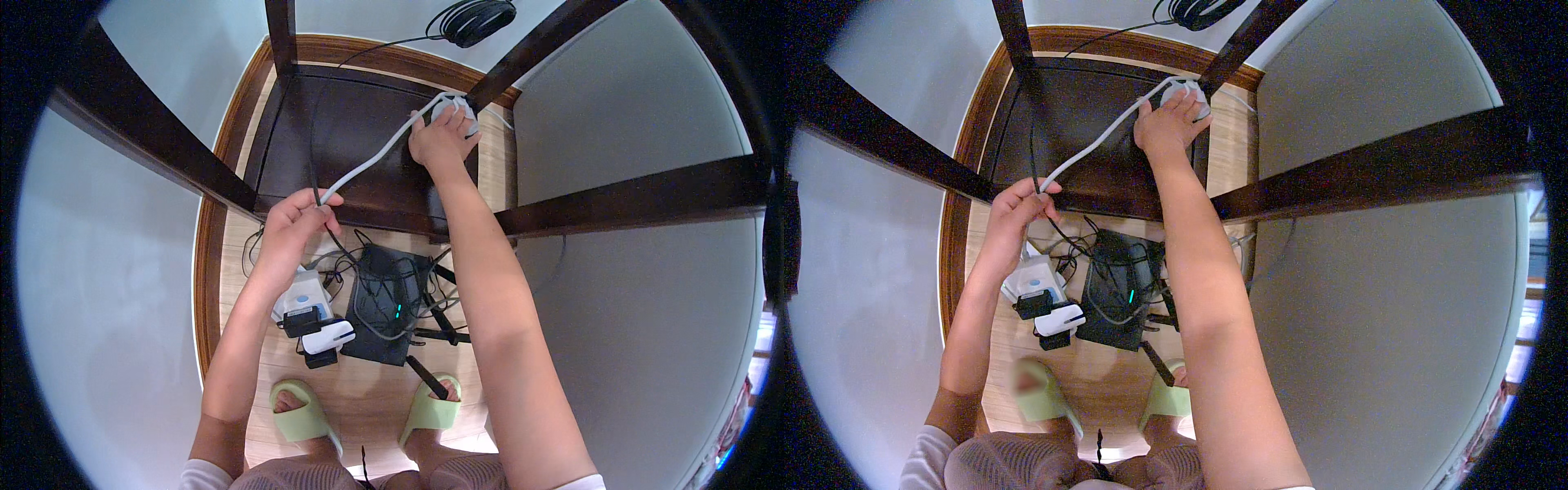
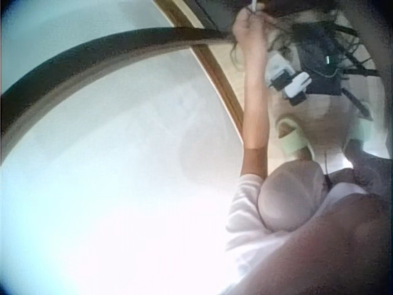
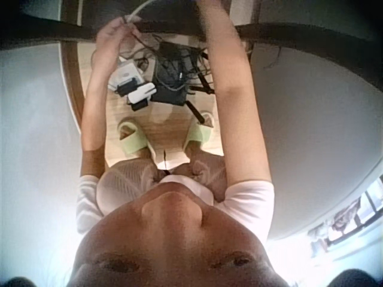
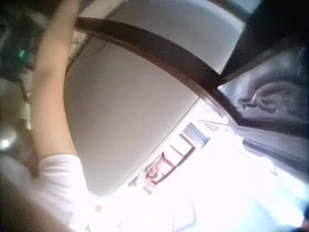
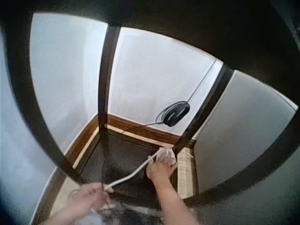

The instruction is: The person cleans a router and a power strip by hand using a cloth, wiping the surfaces, antennas, and power cables.

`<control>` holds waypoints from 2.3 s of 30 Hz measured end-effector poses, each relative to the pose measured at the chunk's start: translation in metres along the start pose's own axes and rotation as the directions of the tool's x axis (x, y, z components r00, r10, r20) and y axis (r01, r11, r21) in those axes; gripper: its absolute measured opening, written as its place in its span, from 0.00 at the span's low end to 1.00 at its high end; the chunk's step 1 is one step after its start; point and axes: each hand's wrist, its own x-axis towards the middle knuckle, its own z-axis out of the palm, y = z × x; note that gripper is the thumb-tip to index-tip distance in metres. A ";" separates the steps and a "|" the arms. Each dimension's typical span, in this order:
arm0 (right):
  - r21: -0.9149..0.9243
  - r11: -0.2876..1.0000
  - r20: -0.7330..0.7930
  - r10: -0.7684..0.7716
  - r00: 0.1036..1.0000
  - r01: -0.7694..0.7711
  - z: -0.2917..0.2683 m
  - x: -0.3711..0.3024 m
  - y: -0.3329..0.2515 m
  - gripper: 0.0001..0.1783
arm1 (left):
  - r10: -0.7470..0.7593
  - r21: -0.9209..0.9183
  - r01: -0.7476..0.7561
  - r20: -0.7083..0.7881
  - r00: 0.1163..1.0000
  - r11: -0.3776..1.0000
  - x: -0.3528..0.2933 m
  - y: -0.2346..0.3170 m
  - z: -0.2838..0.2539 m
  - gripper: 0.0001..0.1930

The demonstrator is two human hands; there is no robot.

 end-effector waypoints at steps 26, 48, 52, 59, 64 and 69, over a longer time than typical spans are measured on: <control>-0.532 0.745 0.135 -0.395 0.909 0.403 0.000 -0.190 0.018 0.31 | 0.042 0.044 -0.042 -0.013 0.999 0.998 -0.004 -0.004 -0.005 0.14; -0.444 0.789 0.013 -0.468 0.883 0.425 -0.004 -0.188 0.069 0.07 | -0.009 -0.032 0.008 -0.044 0.999 0.999 -0.007 -0.030 -0.029 0.13; -0.232 0.934 0.035 -0.271 0.962 0.272 -0.003 -0.161 0.055 0.12 | 0.027 0.049 -0.025 -0.032 0.999 0.998 -0.008 -0.030 -0.022 0.14; -0.118 0.958 -0.532 -0.284 0.798 0.263 0.036 -0.036 0.051 0.14 | 0.008 0.083 -0.008 -0.001 1.000 0.997 -0.012 -0.028 -0.009 0.12; 0.328 0.868 -0.292 -0.281 0.914 0.371 0.014 -0.043 0.009 0.16 | 0.016 0.103 -0.013 -0.026 1.000 0.995 -0.010 -0.043 -0.019 0.13; 0.143 0.948 -0.317 -0.228 0.920 0.284 -0.024 -0.066 0.015 0.09 | 0.070 0.126 -0.063 -0.049 0.996 0.990 -0.003 -0.048 -0.011 0.09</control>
